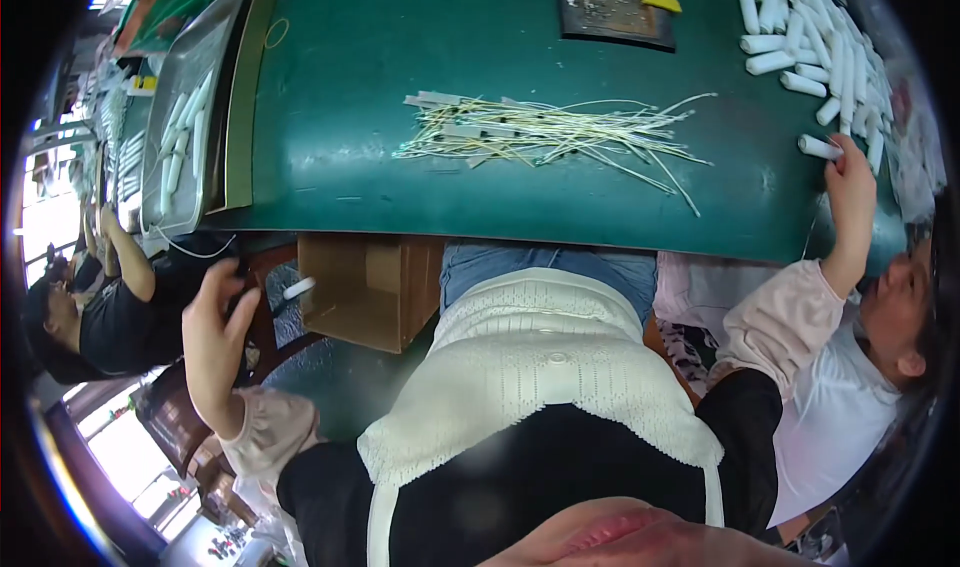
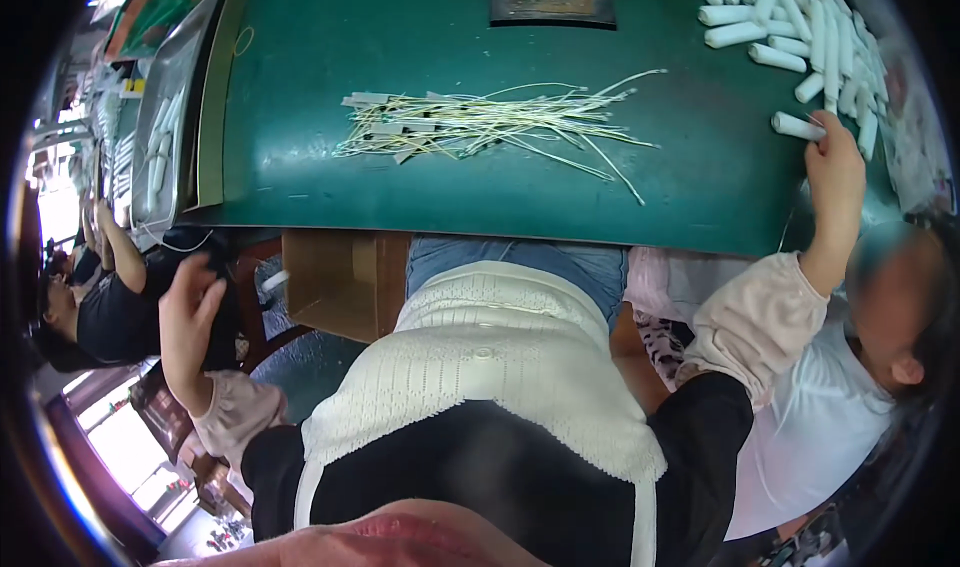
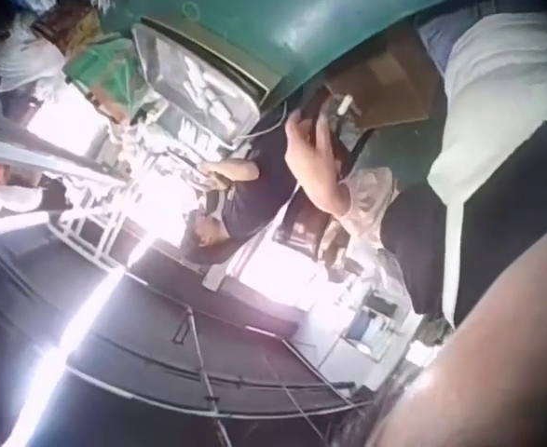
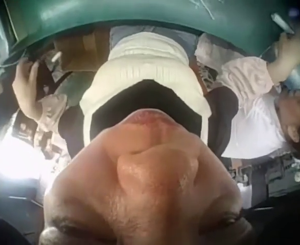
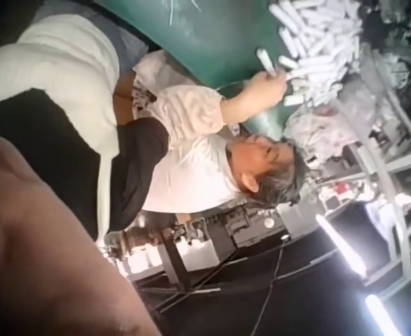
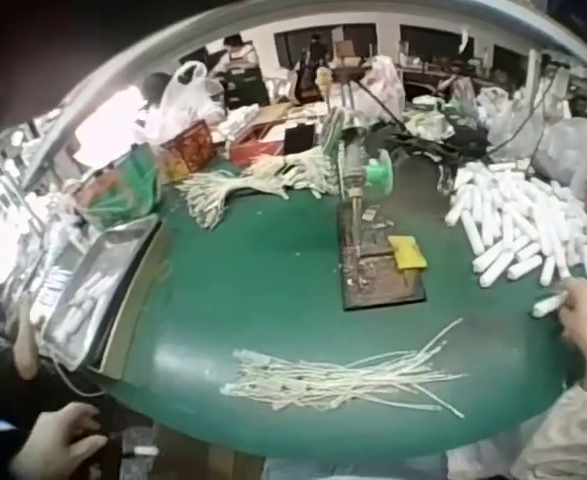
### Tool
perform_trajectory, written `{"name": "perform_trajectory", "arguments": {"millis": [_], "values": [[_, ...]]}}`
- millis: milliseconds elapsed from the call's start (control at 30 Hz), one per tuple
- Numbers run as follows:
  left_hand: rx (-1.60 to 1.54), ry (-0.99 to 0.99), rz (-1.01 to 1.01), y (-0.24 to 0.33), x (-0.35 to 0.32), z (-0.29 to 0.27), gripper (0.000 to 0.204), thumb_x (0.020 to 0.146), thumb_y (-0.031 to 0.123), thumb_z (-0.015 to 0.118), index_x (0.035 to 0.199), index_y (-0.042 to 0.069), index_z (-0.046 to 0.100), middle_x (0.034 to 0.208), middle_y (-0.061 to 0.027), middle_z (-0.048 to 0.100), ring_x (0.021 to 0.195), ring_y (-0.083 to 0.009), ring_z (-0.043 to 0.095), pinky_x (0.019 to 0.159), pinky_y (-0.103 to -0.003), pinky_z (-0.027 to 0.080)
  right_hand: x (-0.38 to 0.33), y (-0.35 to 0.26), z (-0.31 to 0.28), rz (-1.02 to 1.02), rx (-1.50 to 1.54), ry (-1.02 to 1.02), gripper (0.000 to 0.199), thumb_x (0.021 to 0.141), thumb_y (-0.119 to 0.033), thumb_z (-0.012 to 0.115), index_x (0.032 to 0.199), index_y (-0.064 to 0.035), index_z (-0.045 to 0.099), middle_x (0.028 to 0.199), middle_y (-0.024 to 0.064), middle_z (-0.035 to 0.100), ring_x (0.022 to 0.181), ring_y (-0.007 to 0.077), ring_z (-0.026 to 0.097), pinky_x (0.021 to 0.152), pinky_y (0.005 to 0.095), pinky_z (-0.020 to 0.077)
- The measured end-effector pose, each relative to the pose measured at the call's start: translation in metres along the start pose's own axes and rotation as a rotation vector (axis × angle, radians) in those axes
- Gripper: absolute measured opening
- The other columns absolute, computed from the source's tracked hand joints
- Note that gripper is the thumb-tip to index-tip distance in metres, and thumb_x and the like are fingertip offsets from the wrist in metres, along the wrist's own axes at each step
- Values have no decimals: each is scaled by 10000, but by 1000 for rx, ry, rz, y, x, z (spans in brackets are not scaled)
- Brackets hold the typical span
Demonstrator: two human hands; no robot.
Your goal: Assembling small components by threading wires through plastic housings and soldering them at a factory workbench.
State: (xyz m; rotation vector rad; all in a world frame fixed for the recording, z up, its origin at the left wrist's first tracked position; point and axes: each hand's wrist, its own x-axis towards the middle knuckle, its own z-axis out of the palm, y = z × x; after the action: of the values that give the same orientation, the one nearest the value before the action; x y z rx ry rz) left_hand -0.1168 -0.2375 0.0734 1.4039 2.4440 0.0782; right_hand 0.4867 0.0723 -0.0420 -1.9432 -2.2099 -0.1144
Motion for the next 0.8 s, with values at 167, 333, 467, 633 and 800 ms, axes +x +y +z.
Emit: {"name": "perform_trajectory", "arguments": {"millis": [167,333,467,633,800], "values": [[-355,-66,575,105,89,23,150,811,54,643,954,13,627,795,-79,616,719,-164,595,632,-284,464,-23,-22,-37,-31,-66,-33,260,832,-111,629,1086,-68,593,757,88,538,629,187,487,594,306,421],[-270,-114,937,167,162,61,117,810,114,645,866,13,624,756,-111,577,722,-249,596,631,-313,466,-23,-77,-78,-109,398,-96,158,901,-112,598,1021,-9,586,813,-28,494,709,52,419,626,192,339],[-226,-245,1004,178,174,68,145,799,142,665,841,9,625,741,-113,587,667,-246,577,607,-303,458,-3,-134,-97,-273,663,-146,158,855,-27,591,1008,7,579,929,9,550,823,86,503,731,195,381],[-562,-379,781,195,163,54,113,828,112,658,851,5,630,718,-66,597,627,-138,538,580,-241,437,38,-196,-78,-595,728,-322,202,807,-38,608,1002,-14,564,926,12,551,801,78,491,707,200,382],[-444,-175,891,192,170,52,116,848,92,653,940,22,638,790,-34,618,635,-77,527,584,-212,436,51,-249,-67,-639,676,-632,181,772,-74,653,921,-25,564,821,-2,538,695,68,463,607,208,371]]}}
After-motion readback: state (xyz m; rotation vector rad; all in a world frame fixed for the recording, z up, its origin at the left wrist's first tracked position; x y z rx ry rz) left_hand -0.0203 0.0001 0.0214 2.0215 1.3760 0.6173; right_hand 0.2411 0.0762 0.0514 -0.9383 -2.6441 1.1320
